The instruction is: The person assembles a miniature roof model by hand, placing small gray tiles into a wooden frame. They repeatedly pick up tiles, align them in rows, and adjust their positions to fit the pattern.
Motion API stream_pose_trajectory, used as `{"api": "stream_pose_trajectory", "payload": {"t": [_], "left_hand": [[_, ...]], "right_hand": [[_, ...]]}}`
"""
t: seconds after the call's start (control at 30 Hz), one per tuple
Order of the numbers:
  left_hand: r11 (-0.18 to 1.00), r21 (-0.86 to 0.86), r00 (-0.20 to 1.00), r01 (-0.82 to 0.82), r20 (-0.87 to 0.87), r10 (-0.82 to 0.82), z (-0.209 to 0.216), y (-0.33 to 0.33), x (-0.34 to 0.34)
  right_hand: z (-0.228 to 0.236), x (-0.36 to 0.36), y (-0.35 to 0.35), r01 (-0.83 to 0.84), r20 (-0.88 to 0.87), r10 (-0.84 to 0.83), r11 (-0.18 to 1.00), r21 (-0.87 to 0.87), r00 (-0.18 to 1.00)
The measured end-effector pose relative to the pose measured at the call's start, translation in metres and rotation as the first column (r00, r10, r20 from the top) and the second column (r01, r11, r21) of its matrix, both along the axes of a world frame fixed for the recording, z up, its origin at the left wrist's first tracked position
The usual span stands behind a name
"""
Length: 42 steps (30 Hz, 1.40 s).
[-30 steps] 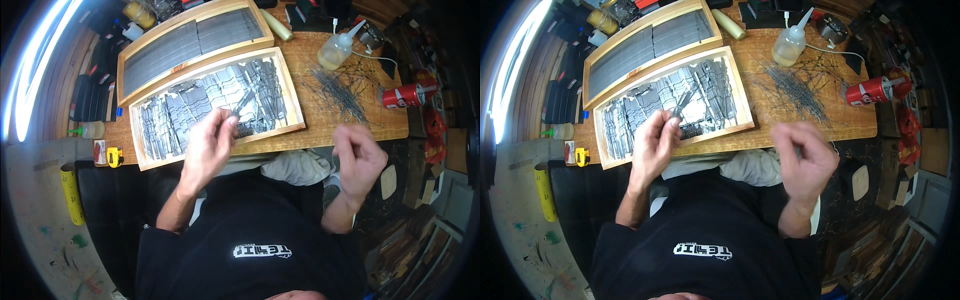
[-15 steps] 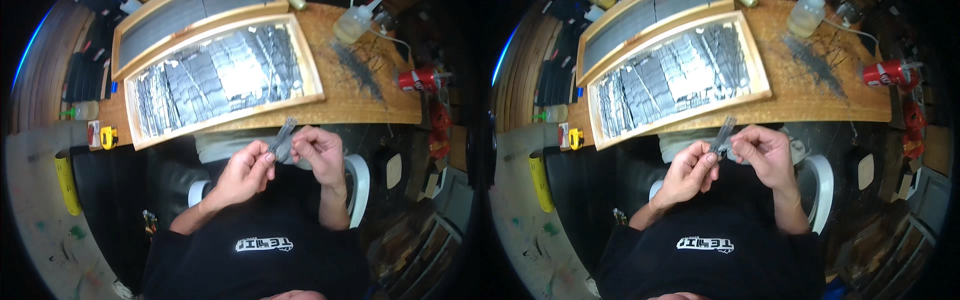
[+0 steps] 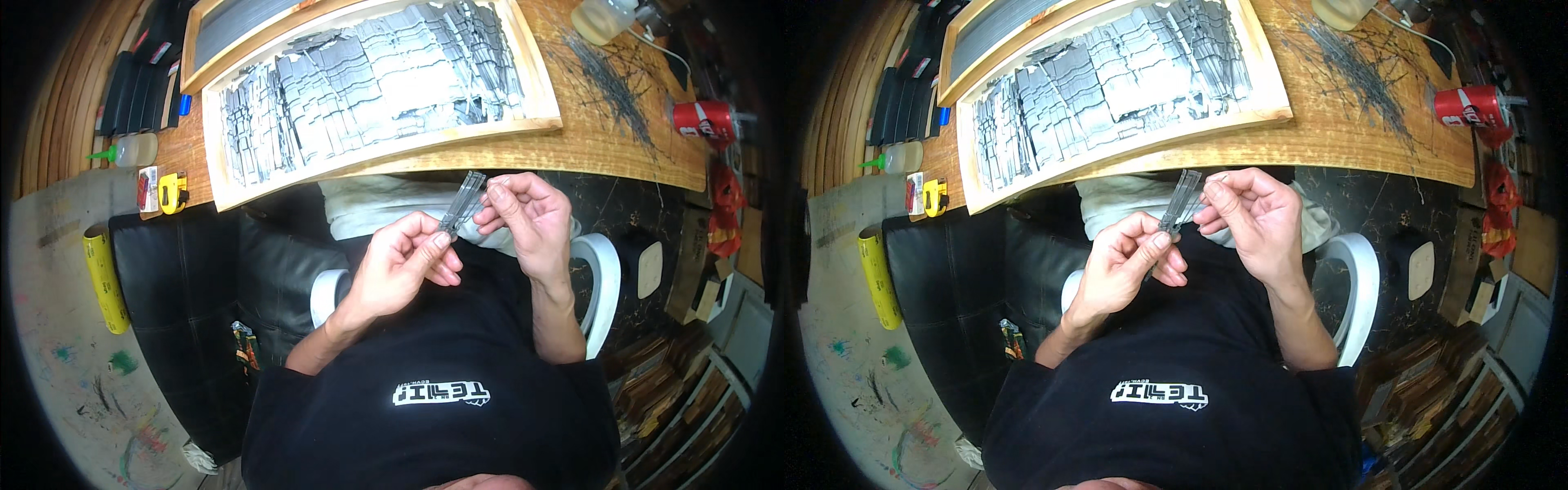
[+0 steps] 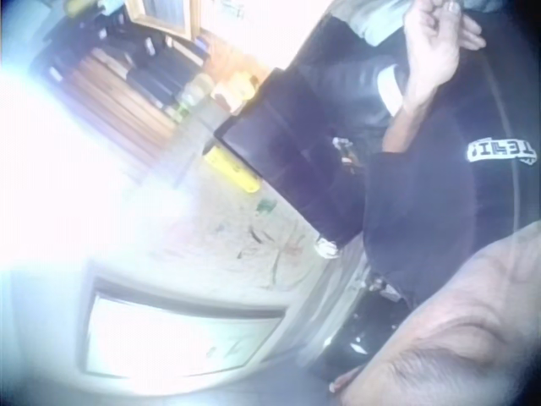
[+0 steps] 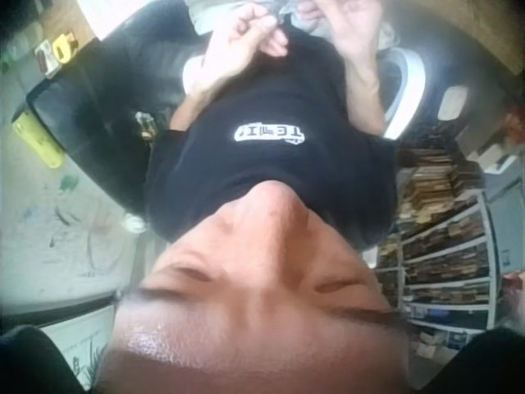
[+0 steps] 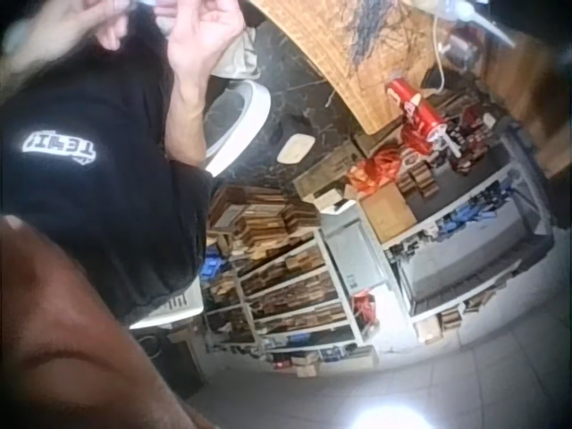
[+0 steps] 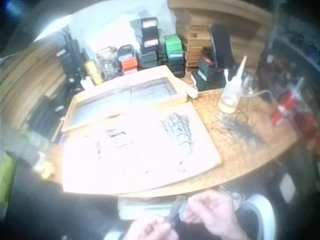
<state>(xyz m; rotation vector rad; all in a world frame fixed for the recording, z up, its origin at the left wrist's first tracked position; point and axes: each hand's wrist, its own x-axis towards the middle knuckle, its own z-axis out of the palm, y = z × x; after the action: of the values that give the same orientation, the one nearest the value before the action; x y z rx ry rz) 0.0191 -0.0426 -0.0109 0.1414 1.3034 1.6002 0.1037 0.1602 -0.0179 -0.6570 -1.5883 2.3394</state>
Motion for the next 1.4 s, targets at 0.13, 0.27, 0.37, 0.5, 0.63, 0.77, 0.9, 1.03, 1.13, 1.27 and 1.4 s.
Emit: {"api": "stream_pose_trajectory", "payload": {"t": [0.13, 0.27, 0.37, 0.5, 0.63, 0.77, 0.9, 1.03, 1.13, 1.27, 1.4], "left_hand": [[1.000, 0.001, 1.000, 0.020, 0.013, -0.020, -0.004, -0.003, -0.003], [0.998, 0.055, 0.993, 0.018, 0.116, -0.024, -0.008, -0.005, -0.008], [0.989, 0.145, 0.981, -0.029, 0.194, 0.000, -0.013, -0.004, -0.008], [0.985, 0.169, 0.978, -0.041, 0.210, 0.005, -0.017, -0.005, -0.009], [0.995, 0.091, 0.993, -0.026, 0.115, 0.015, -0.013, -0.004, -0.008], [1.000, 0.010, 0.999, -0.012, -0.035, 0.013, -0.010, -0.001, -0.002], [1.000, -0.002, 0.995, 0.018, -0.093, -0.018, -0.008, 0.000, -0.001], [0.997, -0.017, 0.992, 0.076, -0.098, -0.078, -0.008, -0.002, -0.003], [0.996, 0.033, 0.996, 0.081, -0.027, -0.080, -0.012, -0.004, -0.002], [0.997, 0.059, 0.991, 0.050, 0.119, -0.057, -0.006, -0.001, -0.003], [0.993, 0.060, 0.984, 0.103, 0.141, -0.110, -0.005, 0.000, -0.004]], "right_hand": [[-0.002, -0.001, -0.003, 0.017, 0.023, -0.017, 1.000, 0.007, 1.000], [-0.006, 0.000, -0.004, 0.022, -0.058, -0.022, 1.000, 0.005, 0.998], [-0.008, -0.002, -0.005, 0.036, -0.138, -0.039, 0.999, -0.029, 0.990], [-0.015, -0.003, -0.001, -0.024, -0.236, -0.013, 0.988, -0.152, 0.972], [-0.020, -0.001, 0.004, -0.084, -0.242, 0.046, 0.985, -0.150, 0.969], [-0.018, -0.003, -0.004, 0.034, -0.146, -0.039, 0.999, -0.036, 0.989], [-0.016, -0.002, -0.006, 0.064, -0.080, -0.061, 0.998, 0.028, 0.995], [-0.007, -0.002, -0.007, 0.049, 0.007, -0.049, 0.999, -0.001, 0.999], [-0.014, 0.001, -0.001, -0.020, -0.046, 0.020, 1.000, 0.012, 0.999], [-0.015, 0.003, 0.008, -0.039, -0.065, 0.038, 0.999, -0.021, 0.997], [-0.014, 0.001, 0.005, -0.016, -0.080, 0.015, 1.000, -0.012, 0.997]]}}
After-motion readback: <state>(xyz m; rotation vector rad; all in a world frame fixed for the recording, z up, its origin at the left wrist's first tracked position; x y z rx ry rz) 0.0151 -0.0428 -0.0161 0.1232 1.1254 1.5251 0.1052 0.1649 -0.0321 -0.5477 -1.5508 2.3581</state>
